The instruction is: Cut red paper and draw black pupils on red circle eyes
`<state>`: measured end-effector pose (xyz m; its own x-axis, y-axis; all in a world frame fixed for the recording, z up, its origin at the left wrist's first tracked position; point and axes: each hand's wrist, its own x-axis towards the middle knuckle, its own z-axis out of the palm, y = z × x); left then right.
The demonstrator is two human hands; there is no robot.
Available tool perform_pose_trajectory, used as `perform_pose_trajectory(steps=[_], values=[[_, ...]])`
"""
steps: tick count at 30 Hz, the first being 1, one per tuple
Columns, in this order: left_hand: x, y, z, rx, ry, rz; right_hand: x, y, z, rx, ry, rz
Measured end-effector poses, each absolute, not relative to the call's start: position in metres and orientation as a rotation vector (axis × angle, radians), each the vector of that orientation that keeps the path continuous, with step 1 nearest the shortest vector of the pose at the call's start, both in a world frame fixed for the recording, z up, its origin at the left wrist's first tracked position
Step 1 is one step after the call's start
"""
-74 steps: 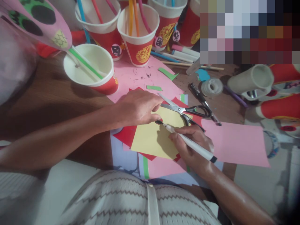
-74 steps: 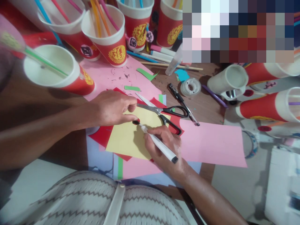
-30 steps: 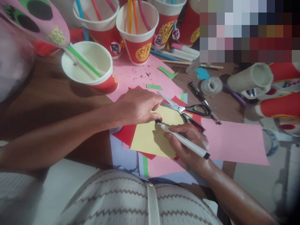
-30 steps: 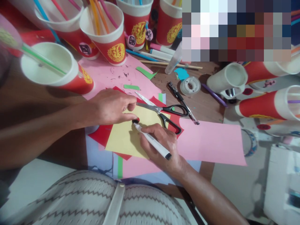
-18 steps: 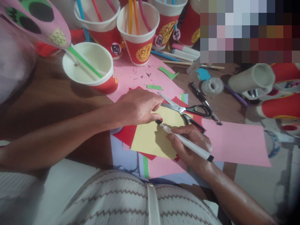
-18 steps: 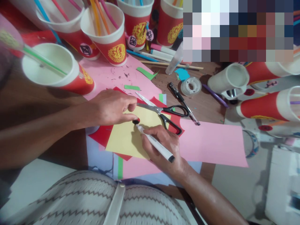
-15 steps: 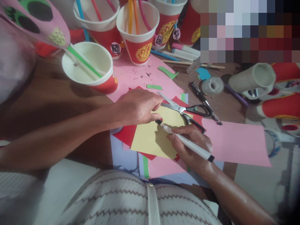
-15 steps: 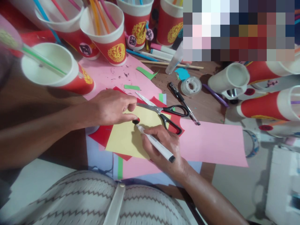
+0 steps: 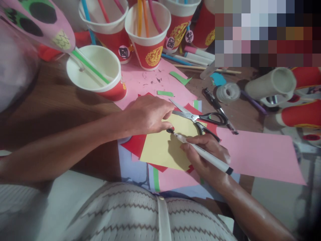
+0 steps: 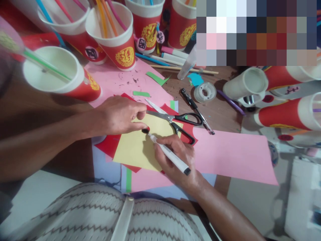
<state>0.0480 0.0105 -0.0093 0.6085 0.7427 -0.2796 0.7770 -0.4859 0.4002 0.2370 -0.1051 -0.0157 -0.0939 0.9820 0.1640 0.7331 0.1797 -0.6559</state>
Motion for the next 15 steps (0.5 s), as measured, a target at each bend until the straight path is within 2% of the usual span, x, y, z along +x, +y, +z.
perform_pose_trajectory(steps=[15], values=[[0.0488,0.0106,-0.0071,2.354,1.189,-0.102,0.2379,-0.1045,-0.0166,-1.635,-1.874,0.53]])
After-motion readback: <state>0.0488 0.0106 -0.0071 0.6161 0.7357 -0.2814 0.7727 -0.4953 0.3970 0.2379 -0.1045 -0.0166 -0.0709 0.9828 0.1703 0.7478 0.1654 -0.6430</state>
